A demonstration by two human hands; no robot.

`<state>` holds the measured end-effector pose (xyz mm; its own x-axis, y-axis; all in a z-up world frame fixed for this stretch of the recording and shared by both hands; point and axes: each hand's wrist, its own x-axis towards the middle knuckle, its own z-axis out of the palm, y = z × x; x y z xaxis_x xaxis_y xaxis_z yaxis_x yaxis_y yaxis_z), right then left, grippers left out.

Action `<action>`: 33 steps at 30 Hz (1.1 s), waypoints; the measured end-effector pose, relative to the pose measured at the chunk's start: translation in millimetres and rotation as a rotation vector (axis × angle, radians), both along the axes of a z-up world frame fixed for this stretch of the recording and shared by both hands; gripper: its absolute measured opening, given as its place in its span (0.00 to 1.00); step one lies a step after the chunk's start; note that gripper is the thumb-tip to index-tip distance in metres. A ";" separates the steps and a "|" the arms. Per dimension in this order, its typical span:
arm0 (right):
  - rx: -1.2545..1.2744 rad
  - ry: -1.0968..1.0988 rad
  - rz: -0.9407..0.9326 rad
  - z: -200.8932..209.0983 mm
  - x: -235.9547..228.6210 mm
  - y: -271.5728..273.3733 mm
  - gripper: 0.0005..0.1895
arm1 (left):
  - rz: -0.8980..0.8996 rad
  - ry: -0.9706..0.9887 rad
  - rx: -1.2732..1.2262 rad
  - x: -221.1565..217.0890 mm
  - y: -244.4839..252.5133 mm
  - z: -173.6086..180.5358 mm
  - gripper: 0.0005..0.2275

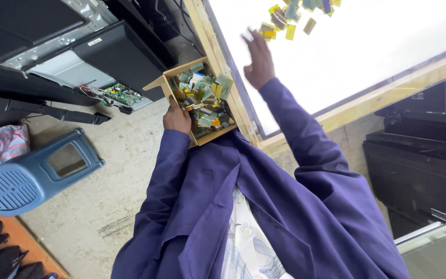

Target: Sorting and inspecting small yellow electronic components on a light table and placing them into a cardboard box.

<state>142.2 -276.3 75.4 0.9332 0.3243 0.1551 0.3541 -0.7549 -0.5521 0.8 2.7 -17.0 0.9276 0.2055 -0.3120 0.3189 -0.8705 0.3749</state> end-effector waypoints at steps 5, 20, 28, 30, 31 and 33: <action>-0.158 -0.027 -0.261 21.4 99.2 -58.7 0.37 | 0.021 -0.002 -0.006 0.9 -1.2 5.3 0.28; -0.332 0.128 -0.034 -5.2 25.7 -10.8 0.30 | 0.010 0.016 -0.004 3.8 -1.0 1.0 0.29; -0.176 0.078 0.168 16.1 -57.0 42.9 0.38 | -0.011 -0.012 0.039 -0.6 -0.6 -9.0 0.29; -0.025 0.049 0.141 26.1 -60.3 39.5 0.44 | -0.018 -0.032 0.039 -1.3 -1.2 -10.2 0.29; -0.023 0.054 0.150 25.7 -57.8 33.9 0.44 | -0.009 -0.026 0.041 -2.2 -1.7 -7.7 0.29; -0.091 0.071 -0.032 25.1 -50.8 21.9 0.42 | 0.006 -0.030 0.005 -0.2 -3.7 -3.4 0.29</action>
<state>91.3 -254.4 100.4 0.9509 0.3037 0.0593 0.2912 -0.8135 -0.5033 0.5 -1.0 -20.4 0.9354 0.2128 -0.2825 0.3128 -0.8706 0.3798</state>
